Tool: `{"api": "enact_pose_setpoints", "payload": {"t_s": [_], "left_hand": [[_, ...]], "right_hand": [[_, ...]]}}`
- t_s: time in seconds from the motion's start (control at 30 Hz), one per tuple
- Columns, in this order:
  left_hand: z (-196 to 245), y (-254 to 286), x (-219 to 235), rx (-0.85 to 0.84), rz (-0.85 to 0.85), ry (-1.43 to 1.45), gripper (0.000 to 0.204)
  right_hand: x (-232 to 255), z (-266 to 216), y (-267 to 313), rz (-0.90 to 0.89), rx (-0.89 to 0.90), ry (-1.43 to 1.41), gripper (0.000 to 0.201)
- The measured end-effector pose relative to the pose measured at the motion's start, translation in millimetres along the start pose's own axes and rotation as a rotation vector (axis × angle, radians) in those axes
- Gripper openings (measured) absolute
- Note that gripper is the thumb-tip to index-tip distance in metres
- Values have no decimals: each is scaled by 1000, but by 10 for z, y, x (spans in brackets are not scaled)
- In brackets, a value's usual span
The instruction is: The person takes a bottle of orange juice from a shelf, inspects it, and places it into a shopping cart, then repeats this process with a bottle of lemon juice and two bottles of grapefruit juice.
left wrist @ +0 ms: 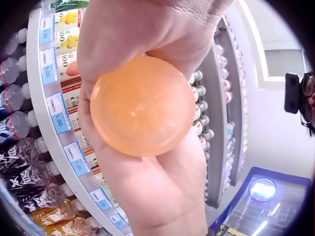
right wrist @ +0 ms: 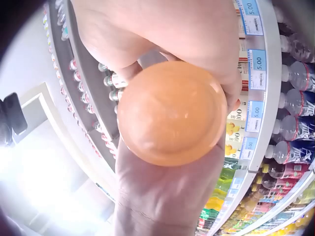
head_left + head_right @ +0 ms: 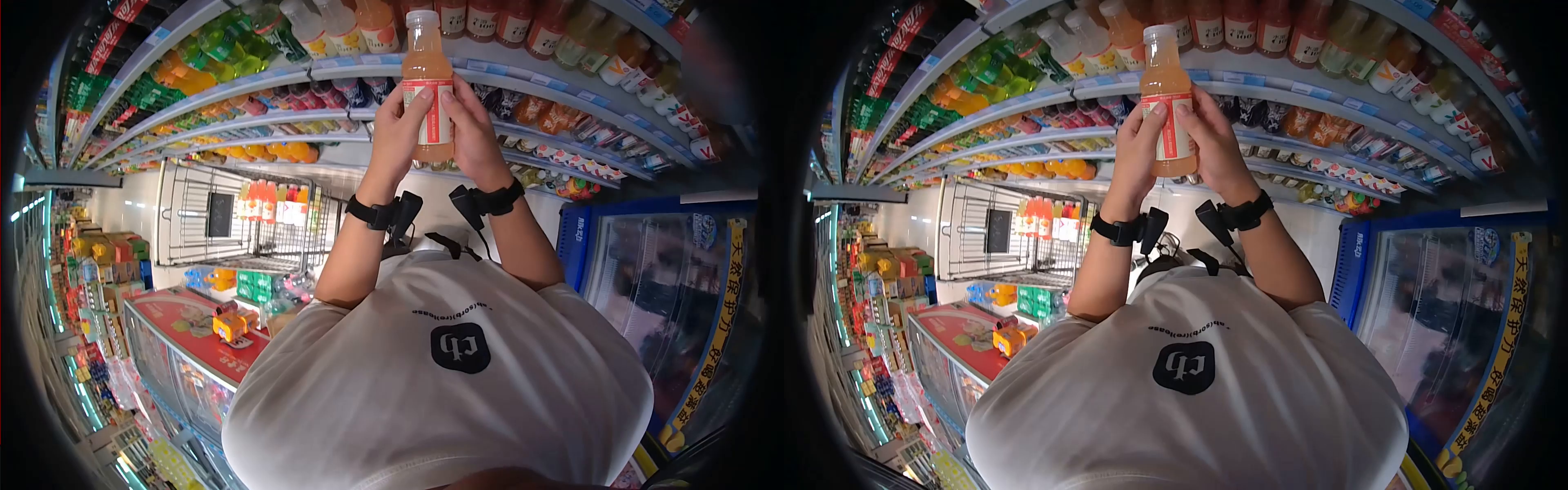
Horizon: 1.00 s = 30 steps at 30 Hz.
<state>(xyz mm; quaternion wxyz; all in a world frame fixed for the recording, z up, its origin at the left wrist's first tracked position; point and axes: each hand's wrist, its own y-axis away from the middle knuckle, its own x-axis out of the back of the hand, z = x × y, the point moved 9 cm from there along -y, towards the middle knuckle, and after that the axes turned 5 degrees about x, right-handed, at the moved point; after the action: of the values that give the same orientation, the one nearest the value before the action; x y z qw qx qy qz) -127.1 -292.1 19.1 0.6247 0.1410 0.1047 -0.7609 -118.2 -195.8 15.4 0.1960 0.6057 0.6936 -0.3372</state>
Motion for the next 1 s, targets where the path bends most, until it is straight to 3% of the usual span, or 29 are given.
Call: {"api": "enact_pose_setpoints", "payload": {"t_s": [0.13, 0.33, 0.43, 0.5, 0.57, 0.67, 0.7, 0.77, 0.9, 1.0], "left_hand": [[-56, 174, 114, 75, 15, 10, 31], [127, 356, 251, 29, -114, 68, 40], [452, 508, 418, -96, -192, -53, 50], [683, 696, 641, -276, -210, -362, 67], [779, 928, 839, -152, -219, -286, 75], [806, 1111, 1448, -167, -82, -309, 79], [837, 1209, 1617, -170, -58, -306, 79], [785, 1430, 1857, -3, -180, 206, 79], [933, 1904, 2434, -7, -73, 210, 74], [1108, 2258, 2916, -169, 83, 299, 67]], "right_hand": [[-69, 73, 75, -82, -61, 6, 49], [-364, 146, 92, -134, -55, 90, 51], [-630, 271, 80, -139, -24, 120, 54], [-787, 437, 31, -101, -33, 177, 53], [-1064, 635, -17, -144, -37, 225, 51], [-1511, 1031, 20, -257, -89, 269, 46], [-1640, 1208, 43, -264, -202, 189, 44], [-1911, 1541, 130, -274, -434, 34, 40], [-2468, 1954, 156, -501, -392, 181, 37], [-2818, 2252, 237, -479, -379, 141, 34]]}}
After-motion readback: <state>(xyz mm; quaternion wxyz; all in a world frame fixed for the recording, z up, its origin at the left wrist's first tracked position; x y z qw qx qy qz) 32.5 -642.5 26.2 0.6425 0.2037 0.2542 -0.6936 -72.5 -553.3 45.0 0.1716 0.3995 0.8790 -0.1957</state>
